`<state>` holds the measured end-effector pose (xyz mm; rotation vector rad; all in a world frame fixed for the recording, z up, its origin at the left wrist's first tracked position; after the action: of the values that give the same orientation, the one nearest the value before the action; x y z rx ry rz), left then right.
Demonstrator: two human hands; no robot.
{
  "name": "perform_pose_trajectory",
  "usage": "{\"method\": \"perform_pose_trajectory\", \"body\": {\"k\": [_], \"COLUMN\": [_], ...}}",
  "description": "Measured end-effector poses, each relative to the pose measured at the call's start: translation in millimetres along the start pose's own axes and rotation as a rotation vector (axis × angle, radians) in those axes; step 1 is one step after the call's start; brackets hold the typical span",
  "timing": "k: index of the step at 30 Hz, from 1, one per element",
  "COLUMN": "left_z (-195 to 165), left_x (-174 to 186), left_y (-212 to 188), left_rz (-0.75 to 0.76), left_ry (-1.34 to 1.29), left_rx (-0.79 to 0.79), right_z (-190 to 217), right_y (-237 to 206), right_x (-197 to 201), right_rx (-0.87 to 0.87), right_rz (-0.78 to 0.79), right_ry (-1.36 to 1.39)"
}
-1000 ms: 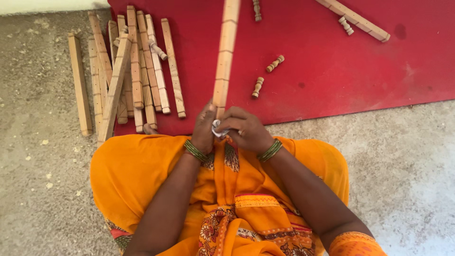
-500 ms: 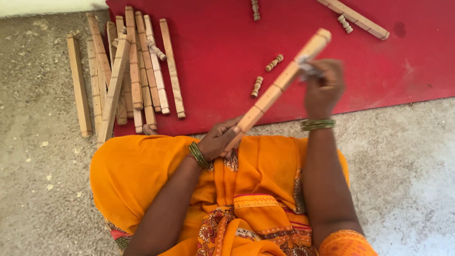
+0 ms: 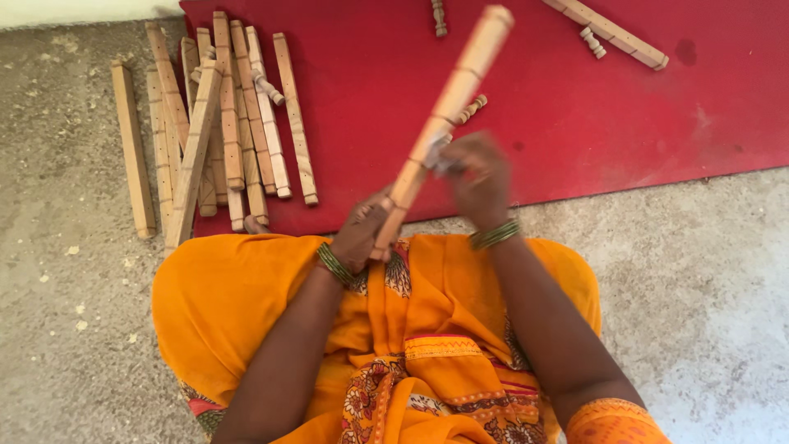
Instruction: The person sits on the floor and wipes wooden furniture frame parts and small turned spindles one at a time with a cloth, rotating each long stick to clean its sides, then sets the wiped piece on a pile of finished sticks beside them.
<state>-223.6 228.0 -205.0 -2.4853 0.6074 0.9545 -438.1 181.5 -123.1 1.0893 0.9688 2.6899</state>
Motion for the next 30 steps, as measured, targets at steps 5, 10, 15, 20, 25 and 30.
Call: {"method": "perform_pose_trajectory", "body": {"k": [5,10,15,20,25,30], "left_z": [3,-9,-14,-9,-6,-8], "left_x": [13,6,-7,-3,10,11], "left_y": [5,1,-2,9,12,11], "left_rz": [-0.138,-0.064,-0.140,-0.123,-0.230,-0.169], "left_ry": [-0.145,0.017,-0.145,-0.103,-0.296,-0.271], "left_rx": [-0.240,-0.409,-0.240,-0.328,-0.302,-0.393], "right_z": [65,70,27,22,58,72], "right_y": [-25,-33,-17,-16,-25,-25], "right_x": [-28,-29,-22,-21,-29,-28], "right_rx": [0.281,0.125,-0.227,-0.271,0.032,0.211], "right_rz": [0.317,0.519,0.199,0.203,0.444,0.455], "right_ry": [0.191,0.431,0.706,0.658,0.374,0.230]}}
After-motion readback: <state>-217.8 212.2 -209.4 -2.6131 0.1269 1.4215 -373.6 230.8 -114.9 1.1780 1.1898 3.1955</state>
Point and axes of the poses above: each hand's wrist, its own y-axis towards the middle knuckle, its own x-axis out of the back of the hand, z = x × y, the point moved 1 cm from there along y, towards the middle knuckle, and after that the axes turned 4 degrees about -y, right-handed, at the moved point
